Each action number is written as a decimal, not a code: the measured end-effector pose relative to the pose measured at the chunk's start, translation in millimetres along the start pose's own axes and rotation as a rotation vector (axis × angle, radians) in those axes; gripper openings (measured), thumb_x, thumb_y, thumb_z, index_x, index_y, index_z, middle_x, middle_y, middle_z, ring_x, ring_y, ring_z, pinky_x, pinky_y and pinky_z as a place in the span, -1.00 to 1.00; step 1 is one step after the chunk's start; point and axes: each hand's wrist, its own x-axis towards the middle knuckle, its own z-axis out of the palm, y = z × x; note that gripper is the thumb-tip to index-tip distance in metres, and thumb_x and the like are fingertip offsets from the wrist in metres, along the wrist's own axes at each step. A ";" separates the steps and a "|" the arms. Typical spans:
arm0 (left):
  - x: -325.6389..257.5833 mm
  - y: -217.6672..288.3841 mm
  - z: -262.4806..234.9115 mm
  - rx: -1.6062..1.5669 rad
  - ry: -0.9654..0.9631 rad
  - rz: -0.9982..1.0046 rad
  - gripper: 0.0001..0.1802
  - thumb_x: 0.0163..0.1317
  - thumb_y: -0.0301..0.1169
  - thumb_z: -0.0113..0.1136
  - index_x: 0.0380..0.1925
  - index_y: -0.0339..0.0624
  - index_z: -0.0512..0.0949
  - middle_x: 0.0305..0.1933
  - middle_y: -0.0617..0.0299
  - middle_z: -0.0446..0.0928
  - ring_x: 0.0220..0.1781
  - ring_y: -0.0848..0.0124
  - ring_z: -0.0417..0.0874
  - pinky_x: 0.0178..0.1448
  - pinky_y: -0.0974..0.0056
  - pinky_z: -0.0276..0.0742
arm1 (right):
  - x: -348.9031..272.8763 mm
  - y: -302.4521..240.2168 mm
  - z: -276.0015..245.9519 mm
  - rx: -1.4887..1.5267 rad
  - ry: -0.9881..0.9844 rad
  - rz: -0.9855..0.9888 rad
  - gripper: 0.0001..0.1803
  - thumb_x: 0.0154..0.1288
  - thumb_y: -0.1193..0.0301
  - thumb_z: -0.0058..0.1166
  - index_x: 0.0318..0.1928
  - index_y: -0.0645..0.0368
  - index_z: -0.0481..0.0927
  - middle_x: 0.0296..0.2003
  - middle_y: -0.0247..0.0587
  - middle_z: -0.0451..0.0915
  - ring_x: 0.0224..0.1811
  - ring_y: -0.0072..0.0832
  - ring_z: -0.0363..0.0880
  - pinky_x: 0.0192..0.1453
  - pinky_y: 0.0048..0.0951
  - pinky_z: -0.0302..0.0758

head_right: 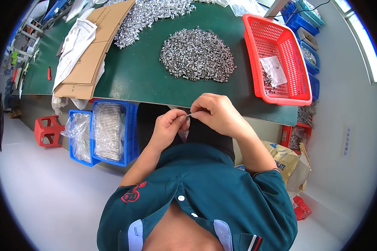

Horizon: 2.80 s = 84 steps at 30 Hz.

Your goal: The recorder is sitting at a workbench and manually inserting small metal pins into plastic housings, then placing finished parts into a basket.

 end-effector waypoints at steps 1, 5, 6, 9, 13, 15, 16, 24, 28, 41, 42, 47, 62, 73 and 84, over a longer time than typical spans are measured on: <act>0.3 1.5 0.4 -0.020 0.004 0.003 -0.86 0.34 -0.47 -0.01 -0.27 -0.29 0.51 -0.49 0.32 0.53 -0.47 0.63 0.49 -0.39 0.53 0.40 | -1.5 -1.3 3.6 0.183 0.024 0.130 -0.89 0.05 0.60 0.20 -0.37 0.27 0.55 -0.50 -0.27 0.55 -0.49 -0.50 0.54 -0.42 -0.50 0.46; 2.3 -2.6 2.7 -0.162 0.006 0.069 -0.85 0.35 -0.46 -0.03 -0.25 -0.28 0.51 -0.51 0.33 0.51 -0.49 0.63 0.47 -0.41 0.53 0.38 | -4.8 15.4 15.5 1.005 -0.016 0.385 -0.90 0.20 0.54 0.14 -0.27 0.27 0.53 -0.49 -0.28 0.56 -0.53 -0.58 0.49 -0.45 -0.53 0.44; 3.1 -3.9 2.8 -0.160 0.007 0.072 -0.85 0.35 -0.46 -0.03 -0.25 -0.28 0.51 -0.51 0.33 0.51 -0.49 0.63 0.47 -0.41 0.53 0.38 | -6.1 17.4 16.2 1.004 -0.017 0.382 -0.90 0.20 0.54 0.14 -0.27 0.27 0.53 -0.49 -0.28 0.56 -0.53 -0.58 0.49 -0.45 -0.53 0.44; 4.2 -5.9 2.6 -0.212 0.003 0.080 -0.86 0.35 -0.45 -0.01 -0.24 -0.27 0.51 -0.52 0.34 0.50 -0.51 0.63 0.46 -0.42 0.53 0.37 | -7.5 16.9 20.4 1.414 0.002 0.517 -0.84 0.33 0.39 0.01 -0.26 0.25 0.52 -0.51 -0.24 0.53 -0.57 -0.61 0.44 -0.51 -0.60 0.34; 3.4 -4.6 2.4 -0.156 0.016 0.101 -0.86 0.35 -0.46 -0.02 -0.24 -0.28 0.51 -0.53 0.34 0.49 -0.53 0.63 0.45 -0.43 0.53 0.36 | -6.2 20.3 25.8 1.401 -0.025 0.506 -0.85 0.33 0.40 0.00 -0.27 0.24 0.51 -0.52 -0.25 0.52 -0.58 -0.61 0.42 -0.52 -0.60 0.33; 3.0 -5.1 2.6 -0.144 0.021 0.104 -0.85 0.35 -0.46 -0.03 -0.24 -0.28 0.51 -0.54 0.34 0.49 -0.53 0.63 0.44 -0.43 0.53 0.35 | -5.5 23.0 25.7 1.482 -0.102 0.523 -0.87 0.33 0.41 0.00 -0.26 0.23 0.50 -0.53 -0.26 0.51 -0.59 -0.62 0.40 -0.52 -0.60 0.32; 2.8 -5.7 2.9 -0.151 0.034 0.107 -0.85 0.35 -0.46 -0.02 -0.24 -0.27 0.52 -0.54 0.34 0.49 -0.53 0.63 0.44 -0.44 0.53 0.34 | -5.7 21.6 27.1 1.482 -0.102 0.523 -0.87 0.33 0.41 0.00 -0.26 0.23 0.50 -0.53 -0.26 0.51 -0.59 -0.62 0.40 -0.52 -0.60 0.32; 0.4 -6.3 12.4 -0.370 0.024 0.038 -0.85 0.34 -0.43 -0.01 -0.28 -0.27 0.52 -0.54 0.35 0.49 -0.53 0.64 0.42 -0.44 0.55 0.30 | -6.3 23.2 34.8 1.473 0.004 0.437 -0.89 0.33 0.44 -0.02 -0.26 0.23 0.50 -0.59 -0.33 0.41 -0.62 -0.65 0.27 -0.55 -0.59 0.23; -2.0 -1.9 8.2 -0.151 0.081 0.092 -0.84 0.34 -0.41 0.00 -0.30 -0.26 0.52 -0.56 0.36 0.47 -0.54 0.64 0.40 -0.45 0.54 0.30 | -5.3 27.7 28.0 1.556 -0.146 0.510 -0.89 0.33 0.43 -0.02 -0.27 0.23 0.50 -0.59 -0.34 0.39 -0.62 -0.65 0.24 -0.55 -0.59 0.19; 6.7 8.0 10.9 -0.449 -0.020 -0.044 -0.83 0.35 -0.36 0.01 -0.25 -0.24 0.47 -0.53 0.26 0.48 -0.54 0.58 0.42 -0.44 0.49 0.34 | -8.7 15.3 40.8 0.824 0.137 0.333 -0.81 0.25 0.50 0.10 -0.15 0.34 0.57 -0.41 -0.37 0.58 -0.39 -0.70 0.47 -0.28 -0.64 0.46; 6.4 6.3 9.7 -0.449 -0.020 -0.043 -0.83 0.35 -0.36 0.01 -0.25 -0.24 0.47 -0.53 0.26 0.48 -0.54 0.58 0.42 -0.44 0.49 0.34 | -7.3 15.3 35.0 0.753 0.039 0.377 -0.78 0.24 0.52 0.11 -0.11 0.34 0.57 -0.42 -0.36 0.57 -0.38 -0.69 0.47 -0.26 -0.63 0.46; 7.7 -9.8 2.2 -0.580 -0.052 -0.027 -0.86 0.35 -0.41 -0.01 -0.29 -0.27 0.43 -0.54 0.23 0.47 -0.53 0.52 0.43 -0.43 0.46 0.37 | 4.6 32.0 12.6 -0.017 0.424 0.242 -0.75 0.15 0.52 0.14 -0.11 0.16 0.60 -0.45 -0.22 0.54 -0.48 -0.48 0.51 -0.34 -0.48 0.46; 5.5 -12.6 2.4 -0.501 0.001 -0.027 -0.84 0.35 -0.39 0.00 -0.30 -0.28 0.46 -0.54 0.26 0.48 -0.55 0.58 0.44 -0.44 0.50 0.39 | 9.0 49.4 17.3 -0.322 0.451 0.219 -0.87 0.02 0.48 0.22 -0.36 0.13 0.58 -0.42 -0.23 0.53 -0.39 -0.25 0.56 -0.33 -0.33 0.50; 8.2 -12.4 2.2 -0.448 0.038 -0.022 -0.83 0.35 -0.37 0.01 -0.29 -0.26 0.47 -0.53 0.28 0.48 -0.55 0.61 0.43 -0.43 0.52 0.37 | 6.1 36.4 20.1 0.209 0.291 0.268 -0.90 0.18 0.52 0.14 -0.27 0.24 0.59 -0.45 -0.28 0.57 -0.50 -0.56 0.53 -0.42 -0.54 0.45; 5.1 -11.9 2.4 -0.320 0.038 -0.026 -0.83 0.35 -0.37 0.00 -0.30 -0.27 0.47 -0.54 0.26 0.49 -0.54 0.58 0.45 -0.44 0.50 0.35 | 1.3 16.4 24.9 0.464 0.119 0.374 -0.91 0.24 0.55 0.06 -0.27 0.32 0.56 -0.45 -0.32 0.57 -0.46 -0.66 0.55 -0.39 -0.62 0.50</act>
